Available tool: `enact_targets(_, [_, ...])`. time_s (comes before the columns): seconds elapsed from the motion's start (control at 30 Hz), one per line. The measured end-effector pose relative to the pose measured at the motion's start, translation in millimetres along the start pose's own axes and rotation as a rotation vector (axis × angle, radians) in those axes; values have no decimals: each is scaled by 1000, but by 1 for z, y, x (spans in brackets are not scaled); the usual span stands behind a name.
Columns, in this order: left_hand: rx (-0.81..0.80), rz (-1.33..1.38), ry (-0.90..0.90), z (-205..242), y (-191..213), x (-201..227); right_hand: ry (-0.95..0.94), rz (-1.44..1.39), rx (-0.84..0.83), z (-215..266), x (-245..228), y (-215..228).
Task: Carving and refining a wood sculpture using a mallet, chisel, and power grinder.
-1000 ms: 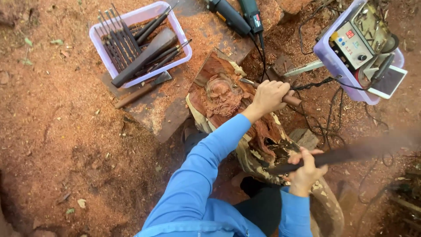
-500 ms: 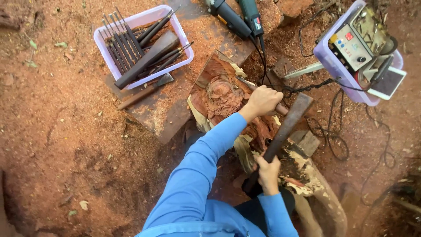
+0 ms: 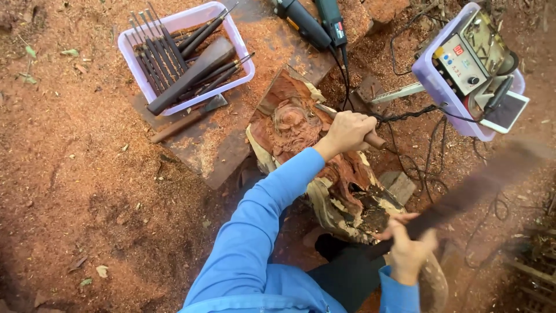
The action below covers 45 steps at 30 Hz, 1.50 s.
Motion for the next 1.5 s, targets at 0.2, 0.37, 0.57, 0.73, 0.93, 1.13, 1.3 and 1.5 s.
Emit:
enact_targets(0.2, [94, 137, 151, -16, 28, -7, 127, -155, 9, -24, 38, -43])
enact_targets(0.37, [58, 154, 144, 1, 27, -7, -244, 215, -41, -7, 57, -56])
enact_targets(0.57, [226, 137, 126, 18, 15, -7, -77, -59, 30, 14, 93, -80])
enact_targets(0.73, [275, 172, 30, 29, 20, -12, -173, -79, 115, 34, 55, -111])
enact_targets(0.93, [285, 166, 7, 38, 1, -15, -87, 23, 61, 33, 76, -129])
enact_targets(1.13, [201, 139, -43, 39, 0, -21, -85, -131, 293, 37, 81, -127])
enact_targets(1.3, [-237, 75, -89, 23, -36, -23, -144, -46, 126, 25, 75, -108])
enact_targets(1.5, [-242, 96, -126, 10, -20, 15, -329, -141, 187, 44, 65, -31])
Point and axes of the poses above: each hand's wrist, its own z-axis away from the middle knuckle, its own y-axis out of the back of the hand, x = y × z, the point moved 1 cm from there along -z, towards the middle knuckle, and after that the axes turned 12 degrees about -z, right-handed, at the moved point
